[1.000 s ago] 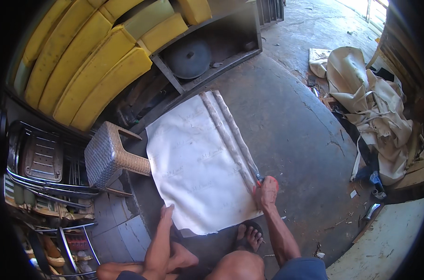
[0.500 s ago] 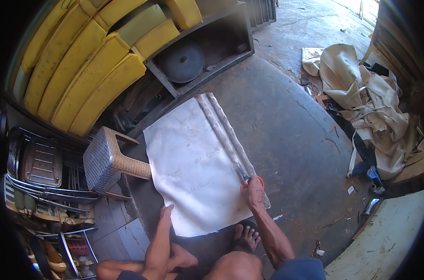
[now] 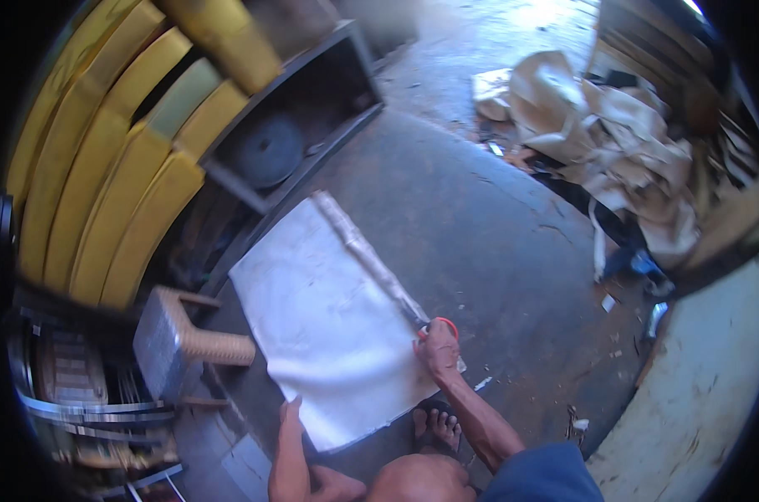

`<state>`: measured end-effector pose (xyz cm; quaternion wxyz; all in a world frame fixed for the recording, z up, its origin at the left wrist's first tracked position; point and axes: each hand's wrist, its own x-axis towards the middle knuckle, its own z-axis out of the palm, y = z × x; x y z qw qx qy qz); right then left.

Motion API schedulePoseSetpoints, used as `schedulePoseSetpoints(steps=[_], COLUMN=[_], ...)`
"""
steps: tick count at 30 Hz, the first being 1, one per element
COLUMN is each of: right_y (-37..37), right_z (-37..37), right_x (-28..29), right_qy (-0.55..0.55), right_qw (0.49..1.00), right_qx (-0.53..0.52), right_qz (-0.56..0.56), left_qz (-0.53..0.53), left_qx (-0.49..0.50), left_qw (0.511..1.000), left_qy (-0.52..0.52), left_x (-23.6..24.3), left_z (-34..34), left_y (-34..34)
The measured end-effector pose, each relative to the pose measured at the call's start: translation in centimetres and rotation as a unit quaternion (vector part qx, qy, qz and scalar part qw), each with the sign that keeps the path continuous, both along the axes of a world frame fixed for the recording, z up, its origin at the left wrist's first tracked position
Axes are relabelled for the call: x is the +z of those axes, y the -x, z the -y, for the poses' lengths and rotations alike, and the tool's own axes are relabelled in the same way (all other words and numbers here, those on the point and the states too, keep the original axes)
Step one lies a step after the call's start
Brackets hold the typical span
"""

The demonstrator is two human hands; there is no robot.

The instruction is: The person cuts and trims pieces of white upholstery fabric using red-handled scissors on the floor of a workshop.

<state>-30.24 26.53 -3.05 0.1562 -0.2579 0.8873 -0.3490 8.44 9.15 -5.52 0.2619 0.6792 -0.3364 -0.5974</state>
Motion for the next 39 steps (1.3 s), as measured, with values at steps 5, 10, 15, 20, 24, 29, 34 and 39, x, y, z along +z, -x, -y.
schedulePoseSetpoints(steps=[5,10,15,20,24,29,34,39], right_y=[2.9,7.6,9.5,15.9,24.2,37.3,51.2,60.6], right_z=[-4.8,-17.0,-19.3,-15.3,-10.3,-4.9,-0.4,1.9], right_x=[1.1,-3.7,2.4,9.6,10.6,7.5,5.9,3.6], right_qy=[-0.017,-0.08,-0.274,-0.26,-0.171,-0.23,-0.295,-0.349], right_qw=[0.999,0.993,0.961,0.965,0.981,0.951,0.891,0.87], right_qx=[-0.015,-0.084,-0.046,-0.009,0.007,0.026,0.059,0.039], right_qz=[-0.037,0.034,0.018,-0.038,-0.096,-0.206,-0.339,-0.347], left_qz=[0.512,0.471,0.257,0.162,0.276,0.337,0.358,0.369], left_qx=[-0.157,-0.237,-0.459,-0.603,-0.647,-0.666,-0.682,-0.679], left_qw=[0.835,0.789,0.753,0.683,0.636,0.619,0.59,0.581], left_qy=[0.127,0.315,0.396,0.38,0.318,0.244,0.243,0.257], left_x=[-1.5,2.5,5.0,4.4,4.5,4.6,6.0,5.5], left_z=[2.0,-0.9,-0.4,-3.2,-6.0,-8.2,-7.9,-6.7], left_y=[-2.5,12.1,28.2,44.6,51.3,53.1,54.3,53.9])
